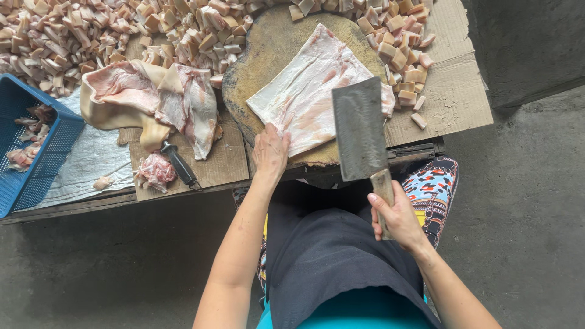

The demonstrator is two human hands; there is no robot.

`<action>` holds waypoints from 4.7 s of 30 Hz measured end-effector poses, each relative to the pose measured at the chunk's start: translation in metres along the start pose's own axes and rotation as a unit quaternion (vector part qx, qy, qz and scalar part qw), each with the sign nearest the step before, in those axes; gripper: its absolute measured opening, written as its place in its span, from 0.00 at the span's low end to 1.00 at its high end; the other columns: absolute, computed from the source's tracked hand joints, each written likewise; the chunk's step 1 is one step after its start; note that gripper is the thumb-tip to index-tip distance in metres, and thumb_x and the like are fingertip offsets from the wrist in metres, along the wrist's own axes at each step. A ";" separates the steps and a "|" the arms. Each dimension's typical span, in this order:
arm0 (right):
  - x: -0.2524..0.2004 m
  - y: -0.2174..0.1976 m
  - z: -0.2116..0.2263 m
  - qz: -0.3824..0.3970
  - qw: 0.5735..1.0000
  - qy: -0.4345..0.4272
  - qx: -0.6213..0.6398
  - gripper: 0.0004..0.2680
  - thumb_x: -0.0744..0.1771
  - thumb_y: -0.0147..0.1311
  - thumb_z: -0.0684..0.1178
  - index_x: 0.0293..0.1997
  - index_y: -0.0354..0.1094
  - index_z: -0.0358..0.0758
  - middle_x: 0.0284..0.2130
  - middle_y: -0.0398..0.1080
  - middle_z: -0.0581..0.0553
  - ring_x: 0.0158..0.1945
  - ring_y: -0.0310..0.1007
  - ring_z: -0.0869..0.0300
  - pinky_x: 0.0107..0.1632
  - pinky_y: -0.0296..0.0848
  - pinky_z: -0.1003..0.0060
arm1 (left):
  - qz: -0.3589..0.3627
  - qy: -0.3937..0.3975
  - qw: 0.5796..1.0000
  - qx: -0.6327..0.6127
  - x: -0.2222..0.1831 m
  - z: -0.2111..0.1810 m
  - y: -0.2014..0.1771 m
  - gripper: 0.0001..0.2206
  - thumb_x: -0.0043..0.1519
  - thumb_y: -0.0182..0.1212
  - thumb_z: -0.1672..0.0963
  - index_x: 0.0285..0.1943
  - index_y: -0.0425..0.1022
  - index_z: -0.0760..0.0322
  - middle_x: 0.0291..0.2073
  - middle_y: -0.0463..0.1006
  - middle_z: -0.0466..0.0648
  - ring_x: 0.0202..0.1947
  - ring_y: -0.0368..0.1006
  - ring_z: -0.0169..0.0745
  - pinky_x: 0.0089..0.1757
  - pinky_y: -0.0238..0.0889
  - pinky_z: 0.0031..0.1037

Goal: The person uses a cleaver to cut strips of pork belly into small cubes on a wooden cutting board. They repeatedly slice the meat, gather the cubes, and continue cutting additional strips until a large pile of diced meat accumulates on the board.

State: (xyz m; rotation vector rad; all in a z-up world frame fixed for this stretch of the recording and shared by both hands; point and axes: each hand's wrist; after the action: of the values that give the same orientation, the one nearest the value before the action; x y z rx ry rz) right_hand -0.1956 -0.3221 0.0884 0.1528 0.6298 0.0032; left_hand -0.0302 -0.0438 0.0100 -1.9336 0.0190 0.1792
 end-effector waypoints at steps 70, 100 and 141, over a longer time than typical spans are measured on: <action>0.114 0.139 0.020 0.043 0.830 -0.254 -0.494 0.14 0.69 0.51 0.50 0.52 0.52 0.30 0.29 0.72 0.19 0.36 0.73 0.25 0.39 0.71 0.37 | -0.182 -0.205 0.878 -0.392 -0.090 0.260 -0.077 0.05 0.66 0.57 0.61 0.49 0.72 0.68 0.37 0.83 0.56 0.28 0.80 0.35 0.28 0.75 0.27; 0.134 0.125 0.064 0.017 0.811 -0.232 -0.537 0.15 0.72 0.50 0.50 0.58 0.50 0.30 0.24 0.72 0.28 0.24 0.73 0.45 0.27 0.71 0.51 | -0.186 0.014 0.924 -0.335 0.040 0.124 -0.046 0.11 0.66 0.58 0.62 0.56 0.77 0.67 0.45 0.79 0.52 0.42 0.77 0.39 0.47 0.72 0.30; 0.108 0.085 0.073 -0.001 0.928 -0.076 -0.364 0.14 0.70 0.49 0.53 0.54 0.58 0.32 0.17 0.69 0.38 0.16 0.72 0.53 0.19 0.71 0.56 | -0.042 0.020 0.948 -0.316 0.064 0.048 -0.043 0.08 0.72 0.48 0.58 0.54 0.69 0.67 0.34 0.83 0.56 0.28 0.80 0.42 0.31 0.76 0.30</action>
State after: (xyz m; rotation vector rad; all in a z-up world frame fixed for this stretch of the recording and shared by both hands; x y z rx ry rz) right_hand -0.0622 -0.2426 0.0954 -0.5639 0.4406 0.2200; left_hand 0.0318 0.0213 0.0238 -2.5739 -0.1070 0.0930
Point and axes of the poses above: each hand's wrist, its own x-axis towards the middle knuckle, its own y-axis out of the palm, z = x × y
